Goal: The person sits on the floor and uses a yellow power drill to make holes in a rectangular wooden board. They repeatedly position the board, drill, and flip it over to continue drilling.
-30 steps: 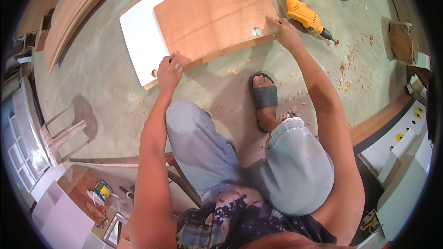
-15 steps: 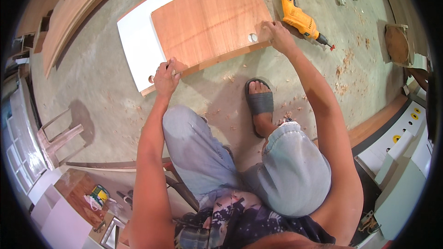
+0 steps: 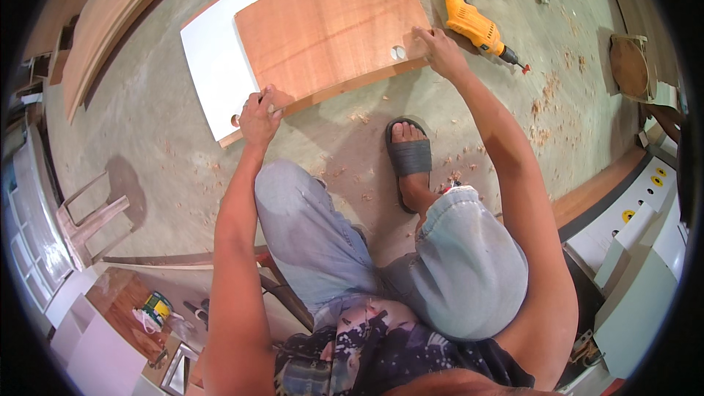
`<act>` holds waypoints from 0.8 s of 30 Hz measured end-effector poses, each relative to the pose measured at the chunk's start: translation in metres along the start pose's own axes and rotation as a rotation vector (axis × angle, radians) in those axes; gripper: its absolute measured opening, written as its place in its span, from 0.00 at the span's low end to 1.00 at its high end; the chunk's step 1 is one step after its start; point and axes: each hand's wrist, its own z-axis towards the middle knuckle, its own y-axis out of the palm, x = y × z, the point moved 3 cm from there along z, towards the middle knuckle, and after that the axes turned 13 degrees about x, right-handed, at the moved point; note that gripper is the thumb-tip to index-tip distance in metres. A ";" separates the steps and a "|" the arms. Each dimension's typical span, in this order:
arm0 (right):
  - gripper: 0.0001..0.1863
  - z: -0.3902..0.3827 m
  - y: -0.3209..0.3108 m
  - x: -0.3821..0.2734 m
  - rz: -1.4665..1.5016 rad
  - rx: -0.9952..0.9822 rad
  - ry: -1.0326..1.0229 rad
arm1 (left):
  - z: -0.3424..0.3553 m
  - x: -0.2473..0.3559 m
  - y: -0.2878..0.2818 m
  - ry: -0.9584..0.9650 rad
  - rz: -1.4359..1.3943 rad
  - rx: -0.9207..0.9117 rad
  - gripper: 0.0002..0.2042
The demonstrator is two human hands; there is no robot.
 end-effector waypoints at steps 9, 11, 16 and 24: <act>0.39 -0.008 0.014 0.013 -0.057 0.012 0.019 | -0.004 0.002 0.002 -0.014 -0.049 0.005 0.34; 0.40 -0.010 0.015 0.012 -0.061 0.016 0.029 | -0.007 0.003 0.002 -0.011 -0.056 0.009 0.34; 0.41 -0.017 0.015 0.011 -0.036 0.028 0.037 | -0.011 0.005 0.003 0.007 -0.023 -0.019 0.35; 0.49 -0.032 0.001 0.020 0.177 0.155 0.044 | -0.018 0.011 -0.011 0.001 0.040 -0.094 0.38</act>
